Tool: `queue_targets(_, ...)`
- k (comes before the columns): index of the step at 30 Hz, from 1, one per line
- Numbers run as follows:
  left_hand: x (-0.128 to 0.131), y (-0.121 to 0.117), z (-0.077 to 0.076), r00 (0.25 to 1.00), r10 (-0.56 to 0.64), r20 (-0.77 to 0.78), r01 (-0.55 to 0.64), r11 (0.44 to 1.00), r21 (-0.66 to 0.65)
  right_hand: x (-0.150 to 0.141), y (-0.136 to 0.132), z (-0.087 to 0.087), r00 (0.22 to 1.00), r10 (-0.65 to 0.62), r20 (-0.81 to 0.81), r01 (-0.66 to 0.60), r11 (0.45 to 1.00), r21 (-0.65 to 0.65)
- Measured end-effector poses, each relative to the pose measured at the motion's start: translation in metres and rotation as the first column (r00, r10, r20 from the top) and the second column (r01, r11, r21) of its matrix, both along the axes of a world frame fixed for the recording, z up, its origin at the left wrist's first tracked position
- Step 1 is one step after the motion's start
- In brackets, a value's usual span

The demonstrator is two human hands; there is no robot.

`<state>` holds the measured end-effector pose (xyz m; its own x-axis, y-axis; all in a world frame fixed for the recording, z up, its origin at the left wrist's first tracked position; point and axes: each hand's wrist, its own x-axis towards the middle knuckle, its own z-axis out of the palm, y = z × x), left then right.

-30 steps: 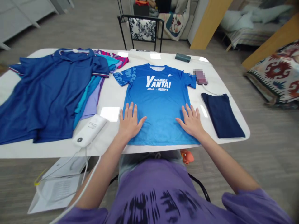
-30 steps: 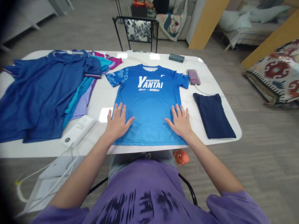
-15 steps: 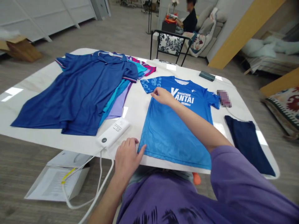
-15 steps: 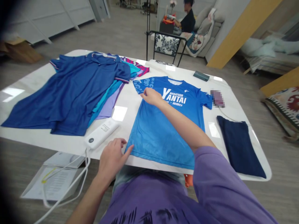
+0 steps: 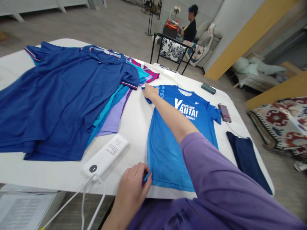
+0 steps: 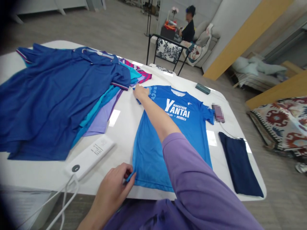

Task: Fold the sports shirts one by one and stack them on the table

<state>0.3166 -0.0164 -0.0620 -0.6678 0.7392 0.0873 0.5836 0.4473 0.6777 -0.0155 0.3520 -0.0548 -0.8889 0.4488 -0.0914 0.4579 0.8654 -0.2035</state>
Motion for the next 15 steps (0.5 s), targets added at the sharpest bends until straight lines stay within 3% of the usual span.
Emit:
queue_targets(4, 0.002, 0.010, 0.009, 0.995, -0.082, 0.051, 0.077, 0.992, 0.095, 0.003, 0.022, 0.011, 0.988, -0.051, -0.148, 0.025, 0.985, -0.173)
queue_targets(7, 0.004, 0.022, 0.021, 0.989, -0.149, 0.018, 0.145, 0.978, 0.150, 0.023, 0.052, 0.028, 0.908, -0.218, -0.359, 0.028, 0.884, -0.466)
queue_targets(10, 0.011, 0.041, 0.035, 0.969, -0.243, -0.052, 0.248, 0.955, 0.165, 0.064, 0.093, 0.046, 0.809, -0.390, -0.439, -0.001, 0.747, -0.665)
queue_targets(15, 0.033, 0.080, 0.043, 0.872, -0.471, -0.136, 0.484, 0.870, 0.091, 0.167, 0.171, 0.051, 0.651, -0.588, -0.480, 0.023, 0.648, -0.761)
